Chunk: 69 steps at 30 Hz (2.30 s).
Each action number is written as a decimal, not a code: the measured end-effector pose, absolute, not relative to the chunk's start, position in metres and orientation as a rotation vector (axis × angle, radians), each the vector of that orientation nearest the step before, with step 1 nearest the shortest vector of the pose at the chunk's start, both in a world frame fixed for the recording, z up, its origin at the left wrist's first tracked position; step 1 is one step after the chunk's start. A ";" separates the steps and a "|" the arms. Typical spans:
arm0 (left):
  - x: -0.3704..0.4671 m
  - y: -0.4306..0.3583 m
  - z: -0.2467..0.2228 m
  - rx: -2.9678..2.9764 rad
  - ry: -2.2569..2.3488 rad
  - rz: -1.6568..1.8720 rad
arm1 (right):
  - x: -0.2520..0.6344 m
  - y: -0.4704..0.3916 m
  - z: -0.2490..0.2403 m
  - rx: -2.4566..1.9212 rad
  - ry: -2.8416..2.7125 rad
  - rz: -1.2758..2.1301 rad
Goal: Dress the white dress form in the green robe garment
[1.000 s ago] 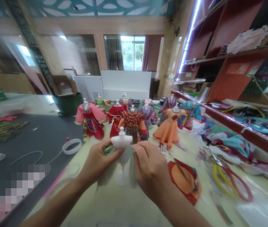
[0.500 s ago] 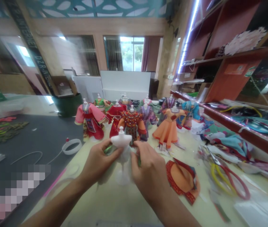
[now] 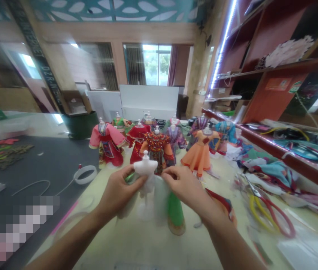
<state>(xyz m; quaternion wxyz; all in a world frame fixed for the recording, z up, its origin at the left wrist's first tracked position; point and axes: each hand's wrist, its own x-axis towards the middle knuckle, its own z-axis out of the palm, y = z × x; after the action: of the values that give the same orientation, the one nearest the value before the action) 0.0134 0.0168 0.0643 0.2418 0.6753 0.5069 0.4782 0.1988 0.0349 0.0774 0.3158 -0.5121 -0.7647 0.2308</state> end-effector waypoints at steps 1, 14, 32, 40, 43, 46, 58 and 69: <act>0.014 0.017 0.064 1.846 1.383 1.306 | 0.201 0.038 0.077 -1.326 -2.021 0.672; 0.015 0.016 0.067 1.836 1.407 1.272 | 0.209 0.046 0.074 -1.222 -1.842 1.147; 0.016 0.018 0.064 1.859 1.398 1.290 | 0.202 0.029 0.058 -1.324 -1.950 0.161; 0.015 0.019 0.062 1.848 1.389 1.299 | 0.197 0.030 0.066 -1.387 -1.832 0.343; 0.016 0.018 0.062 1.846 1.385 1.296 | 0.197 0.034 0.068 -1.452 -1.822 0.427; 0.016 0.018 0.063 1.853 1.391 1.287 | 0.198 0.037 0.068 -1.458 -1.825 0.534; 0.015 0.018 0.063 1.845 1.391 1.290 | 0.199 0.039 0.064 -1.252 -1.708 0.580; 0.015 0.018 0.066 1.839 1.394 1.288 | 0.195 0.035 0.079 -1.125 -1.774 0.552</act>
<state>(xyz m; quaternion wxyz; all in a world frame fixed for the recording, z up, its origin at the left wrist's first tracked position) 0.0152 0.0184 0.0656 0.2467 0.6743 0.5112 0.4723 0.1953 0.0349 0.0790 0.4659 -0.4584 -0.7227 0.2248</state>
